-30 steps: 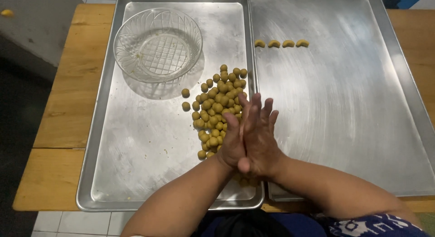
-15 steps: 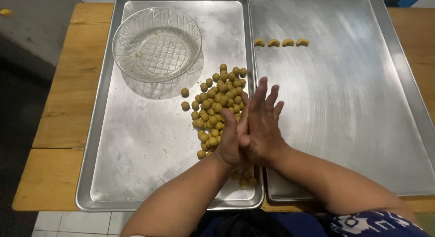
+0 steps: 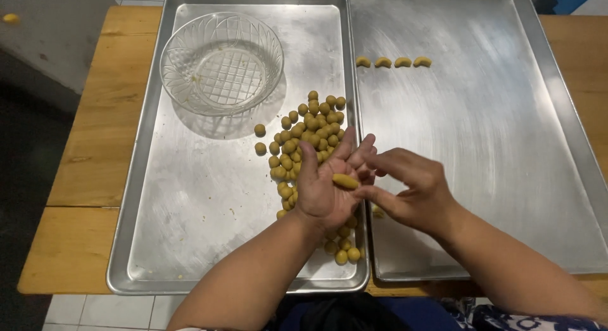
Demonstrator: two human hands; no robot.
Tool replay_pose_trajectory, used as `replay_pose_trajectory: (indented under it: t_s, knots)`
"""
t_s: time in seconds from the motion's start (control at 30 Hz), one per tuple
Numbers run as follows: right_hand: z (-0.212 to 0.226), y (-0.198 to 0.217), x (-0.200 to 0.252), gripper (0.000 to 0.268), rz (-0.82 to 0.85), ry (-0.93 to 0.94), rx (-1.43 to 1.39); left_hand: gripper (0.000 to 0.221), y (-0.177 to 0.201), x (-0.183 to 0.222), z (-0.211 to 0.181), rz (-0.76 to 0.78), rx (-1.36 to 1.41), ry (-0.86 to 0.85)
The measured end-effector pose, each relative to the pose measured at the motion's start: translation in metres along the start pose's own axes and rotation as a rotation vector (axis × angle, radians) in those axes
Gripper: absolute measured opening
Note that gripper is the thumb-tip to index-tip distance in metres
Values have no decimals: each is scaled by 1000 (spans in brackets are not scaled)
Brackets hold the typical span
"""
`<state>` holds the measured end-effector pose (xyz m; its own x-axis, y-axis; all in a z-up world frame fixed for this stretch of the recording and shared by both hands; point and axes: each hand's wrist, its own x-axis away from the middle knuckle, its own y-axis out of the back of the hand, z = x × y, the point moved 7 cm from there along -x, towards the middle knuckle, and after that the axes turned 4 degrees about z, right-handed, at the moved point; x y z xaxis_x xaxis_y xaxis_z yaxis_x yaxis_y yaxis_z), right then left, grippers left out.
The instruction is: Shaping small pre-portioned dough balls into crescent shapes by rolling them between palms and placing them on a baking sheet.
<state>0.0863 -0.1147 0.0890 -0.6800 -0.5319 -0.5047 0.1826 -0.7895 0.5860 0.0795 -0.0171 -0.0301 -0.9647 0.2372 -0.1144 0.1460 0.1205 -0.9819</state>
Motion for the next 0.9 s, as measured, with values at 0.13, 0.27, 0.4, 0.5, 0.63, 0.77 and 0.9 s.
replay_pose_trajectory:
  t_s: [0.13, 0.27, 0.4, 0.5, 0.63, 0.77, 0.9]
  knots:
    - [-5, -16, 16, 37, 52, 31, -22, 103, -22, 4, 3, 1, -226, -22]
    - [7, -15, 13, 20, 110, -4, -37, 90, -30, 5, 2, -15, -424, -5]
    - [3, -13, 13, 17, 188, -27, -19, 77, -46, 8, -7, 83, -815, -106]
    - [-5, -17, 13, 15, 160, -49, 2, 72, -33, 7, -1, 116, -948, -154]
    - [-15, -21, 13, 11, 99, -151, -79, 72, -28, 7, -1, 98, -1025, -341]
    - [-39, -25, 11, 12, 109, -376, -177, 77, -45, 10, -9, 42, -1074, -387]
    - [-95, -11, -14, 17, 41, -520, -157, 81, -63, 11, -33, -61, -1058, -254]
